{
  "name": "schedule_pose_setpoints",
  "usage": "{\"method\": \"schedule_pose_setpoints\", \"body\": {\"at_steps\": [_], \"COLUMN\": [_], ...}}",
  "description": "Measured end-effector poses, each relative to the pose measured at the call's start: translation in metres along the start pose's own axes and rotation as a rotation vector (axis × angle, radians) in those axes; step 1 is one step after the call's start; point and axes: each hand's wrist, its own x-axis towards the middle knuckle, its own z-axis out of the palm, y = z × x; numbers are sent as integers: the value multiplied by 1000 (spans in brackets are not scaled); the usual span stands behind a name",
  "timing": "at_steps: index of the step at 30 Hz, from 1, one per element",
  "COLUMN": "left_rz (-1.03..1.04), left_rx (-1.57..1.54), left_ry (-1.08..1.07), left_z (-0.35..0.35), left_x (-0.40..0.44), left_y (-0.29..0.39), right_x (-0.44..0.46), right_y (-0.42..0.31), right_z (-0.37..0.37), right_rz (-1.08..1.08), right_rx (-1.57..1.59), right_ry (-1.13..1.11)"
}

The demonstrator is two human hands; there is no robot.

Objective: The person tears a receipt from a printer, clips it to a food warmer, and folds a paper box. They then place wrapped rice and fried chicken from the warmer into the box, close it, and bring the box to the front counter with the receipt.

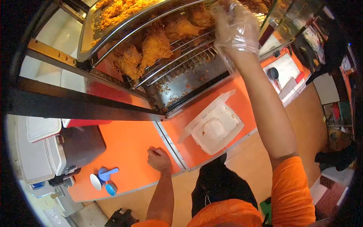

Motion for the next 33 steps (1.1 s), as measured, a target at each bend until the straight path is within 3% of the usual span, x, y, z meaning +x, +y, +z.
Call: {"method": "schedule_pose_setpoints", "body": {"at_steps": [2, 4, 6, 7, 9, 17, 21, 24, 28, 30, 32, 33], "left_rz": [9, 5, 60, 52, 86, 67, 33, 13, 26, 79, 94, 109], "left_rx": [7, -4, 35, 30, -7, 17, 9, 21, 11, 47, 46, 48], "left_ry": [-20, -4, 29, 35, 52, 34, 12, -26, 2, 61, 67, 67], "left_z": [0, -1, 1, 1, -1, 4, -4, -3, -8, -6, -6, -6], "left_x": [0, 0, 0, 0, 1, 4, 0, 0, 0, 0, 0, -1], "left_y": [-2, 1, -4, -3, 1, -6, 0, -3, 2, 2, 0, -1], "right_x": [54, 85, 157, 141, 90, 148, 87, 51, 20, 0, -19, -30], "right_y": [48, 58, 81, 62, 13, 54, 66, 62, 63, 63, 66, 72], "right_z": [41, 44, 80, 65, 17, 56, 59, 63, 69, 70, 58, 50], "right_rz": [-294, -366, -489, -499, -286, -116, -710, -710, -880, -459, -407, -271], "right_rx": [-195, -241, -640, -638, -1133, -855, 448, 245, 453, 905, 1086, 1538], "right_ry": [479, 437, 722, 726, 48, 282, 781, 846, 973, 697, 590, 238]}}
